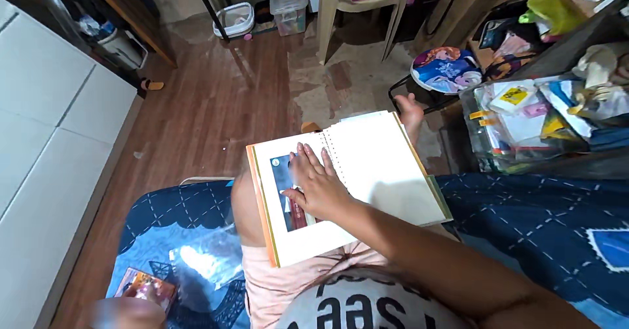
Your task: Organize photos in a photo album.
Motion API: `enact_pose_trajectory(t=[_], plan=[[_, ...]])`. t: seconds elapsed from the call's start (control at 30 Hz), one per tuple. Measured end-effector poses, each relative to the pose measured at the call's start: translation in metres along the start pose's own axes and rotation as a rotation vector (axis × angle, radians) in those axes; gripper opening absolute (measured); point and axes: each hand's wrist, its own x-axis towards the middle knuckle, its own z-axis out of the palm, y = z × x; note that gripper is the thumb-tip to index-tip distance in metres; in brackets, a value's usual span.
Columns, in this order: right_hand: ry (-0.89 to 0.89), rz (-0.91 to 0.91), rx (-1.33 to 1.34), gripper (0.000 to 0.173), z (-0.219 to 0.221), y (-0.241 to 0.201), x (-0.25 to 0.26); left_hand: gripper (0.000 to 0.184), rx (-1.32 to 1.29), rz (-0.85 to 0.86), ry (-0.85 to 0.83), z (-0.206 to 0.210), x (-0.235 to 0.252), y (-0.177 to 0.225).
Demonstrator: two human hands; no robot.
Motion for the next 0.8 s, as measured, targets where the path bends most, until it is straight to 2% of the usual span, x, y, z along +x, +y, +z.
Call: enact_pose_trajectory(t=[0.03, 0.1, 0.13, 0.17, 0.23, 0.3, 0.33, 0.43, 0.47, 0.53, 0.6, 0.7, 0.8], plan=[[-0.058, 0.02, 0.014, 0.089, -0.005, -0.001, 0.0, 0.046, -0.068, 0.025, -0.152, 0.004, -0.008, 0.026], [-0.175, 0.061, 0.087, 0.089, -0.019, -0.003, 0.004, 0.053, -0.211, -0.114, -0.591, 0.019, -0.026, 0.071], [-0.169, 0.068, 0.166, 0.087, -0.025, -0.002, 0.005, 0.059, -0.274, -0.202, -0.768, 0.03, -0.034, 0.085], [-0.092, 0.072, 0.285, 0.084, -0.028, 0.001, 0.004, 0.06, -0.337, -0.262, -0.824, 0.044, -0.042, 0.092], [0.099, 0.123, 0.53, 0.071, -0.051, 0.003, -0.002, 0.053, -0.475, -0.331, -0.711, 0.065, -0.052, 0.101], [-0.004, 0.356, 0.744, 0.056, -0.13, -0.011, -0.012, 0.044, -0.663, -0.366, -0.556, 0.078, -0.051, 0.108], [-0.006, 0.452, 0.81, 0.051, -0.15, -0.012, -0.014, 0.039, -0.764, -0.385, -0.504, 0.082, -0.048, 0.11], [0.218, 0.395, 0.943, 0.039, -0.121, 0.017, -0.025, 0.029, -0.92, -0.397, -0.492, 0.085, -0.038, 0.121], [0.237, 0.376, 0.988, 0.037, -0.11, 0.025, -0.029, 0.024, -0.955, -0.38, -0.491, 0.084, -0.034, 0.124], [0.2, 0.383, 1.073, 0.035, -0.098, 0.033, -0.037, 0.018, -1.106, -0.293, -0.52, 0.077, -0.027, 0.127], [0.113, 0.359, 1.141, 0.032, -0.095, 0.032, -0.044, 0.011, -1.229, -0.076, -0.587, 0.06, -0.019, 0.132], [-0.04, 0.356, 1.276, 0.03, -0.105, 0.019, -0.046, 0.018, -1.222, 0.37, -0.683, 0.033, -0.01, 0.159], [-0.23, 0.425, 1.376, 0.036, -0.118, 0.001, -0.037, 0.018, -1.077, 0.654, -0.73, 0.027, -0.02, 0.201]])
